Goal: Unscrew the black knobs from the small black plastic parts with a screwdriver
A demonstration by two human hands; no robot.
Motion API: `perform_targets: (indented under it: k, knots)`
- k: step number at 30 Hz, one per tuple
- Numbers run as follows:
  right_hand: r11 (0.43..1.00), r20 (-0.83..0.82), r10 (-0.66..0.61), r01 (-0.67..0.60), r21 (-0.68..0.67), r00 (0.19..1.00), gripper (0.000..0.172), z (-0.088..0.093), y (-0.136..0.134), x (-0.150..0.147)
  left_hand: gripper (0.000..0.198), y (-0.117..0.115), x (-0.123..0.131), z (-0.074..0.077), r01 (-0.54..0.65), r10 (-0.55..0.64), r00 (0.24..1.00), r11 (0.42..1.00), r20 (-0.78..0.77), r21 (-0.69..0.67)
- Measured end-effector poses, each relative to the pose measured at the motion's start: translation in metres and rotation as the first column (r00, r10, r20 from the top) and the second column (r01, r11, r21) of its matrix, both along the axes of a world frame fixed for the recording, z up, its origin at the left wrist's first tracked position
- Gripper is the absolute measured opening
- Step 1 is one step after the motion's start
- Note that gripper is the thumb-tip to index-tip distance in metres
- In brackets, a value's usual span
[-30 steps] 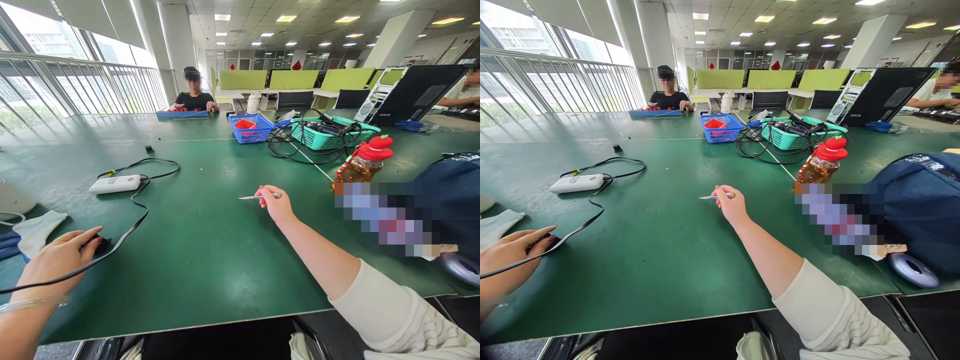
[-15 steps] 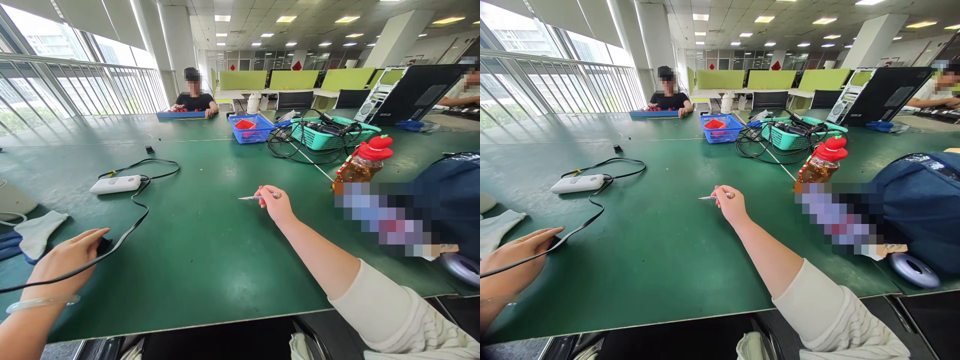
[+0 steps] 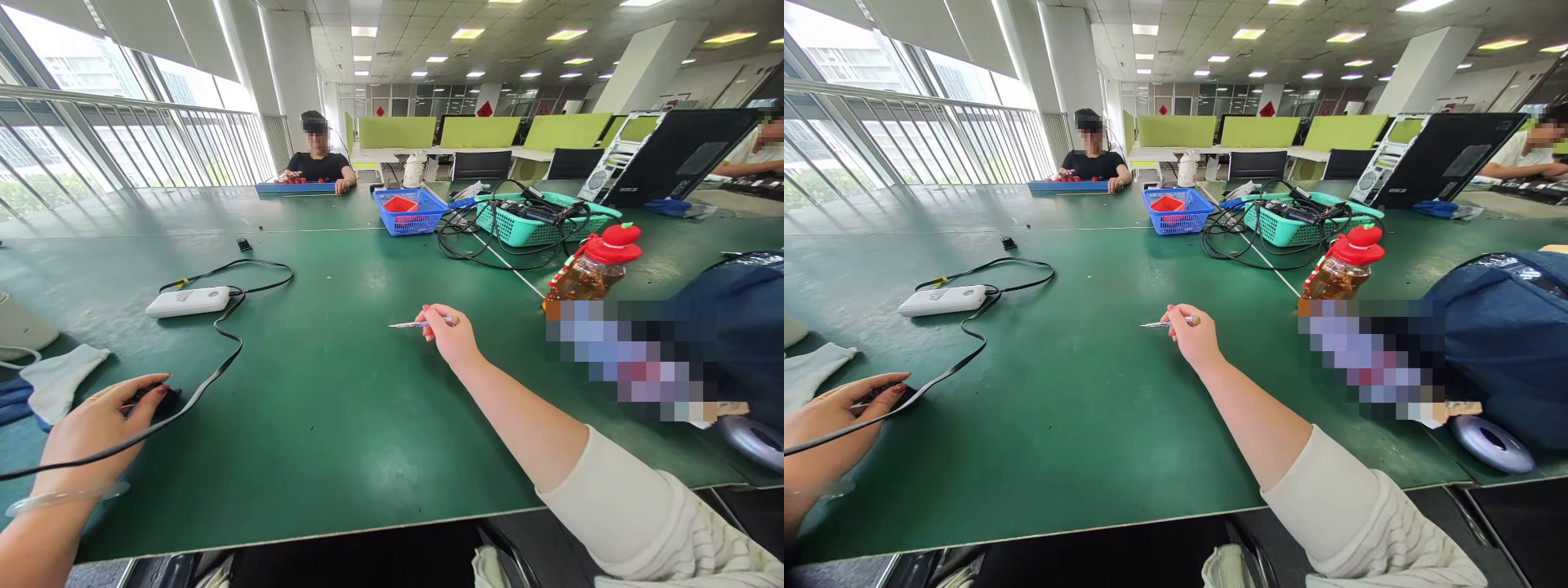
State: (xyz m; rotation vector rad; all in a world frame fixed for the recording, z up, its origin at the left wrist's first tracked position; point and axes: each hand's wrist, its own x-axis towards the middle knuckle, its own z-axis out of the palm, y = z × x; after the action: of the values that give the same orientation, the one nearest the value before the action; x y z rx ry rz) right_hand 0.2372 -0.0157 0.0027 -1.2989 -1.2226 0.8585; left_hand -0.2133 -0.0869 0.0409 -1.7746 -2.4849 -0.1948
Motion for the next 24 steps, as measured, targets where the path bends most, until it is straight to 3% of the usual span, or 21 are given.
perform_targets:
  k: [9, 17, 24]
  knots:
    - [1.000, -0.010, -0.004, 0.004, -0.013, 1.000, 0.035, 0.001, -0.001, 0.000, 0.050, -0.001, 0.002, 0.003, -0.058, 0.061, 0.997, 0.996, 0.052, -0.061]
    - [1.000, -0.003, -0.003, 0.003, -0.014, 1.000, 0.035, -0.001, 0.001, 0.000, 0.048, 0.000, 0.003, -0.005, 0.092, -0.096, 0.994, 0.993, 0.053, 0.077]
    - [1.000, -0.007, -0.002, 0.002, -0.017, 1.000, 0.035, 0.000, -0.001, 0.001, 0.047, 0.002, -0.004, -0.008, -0.107, 0.106, 0.978, 0.994, 0.182, -0.001]
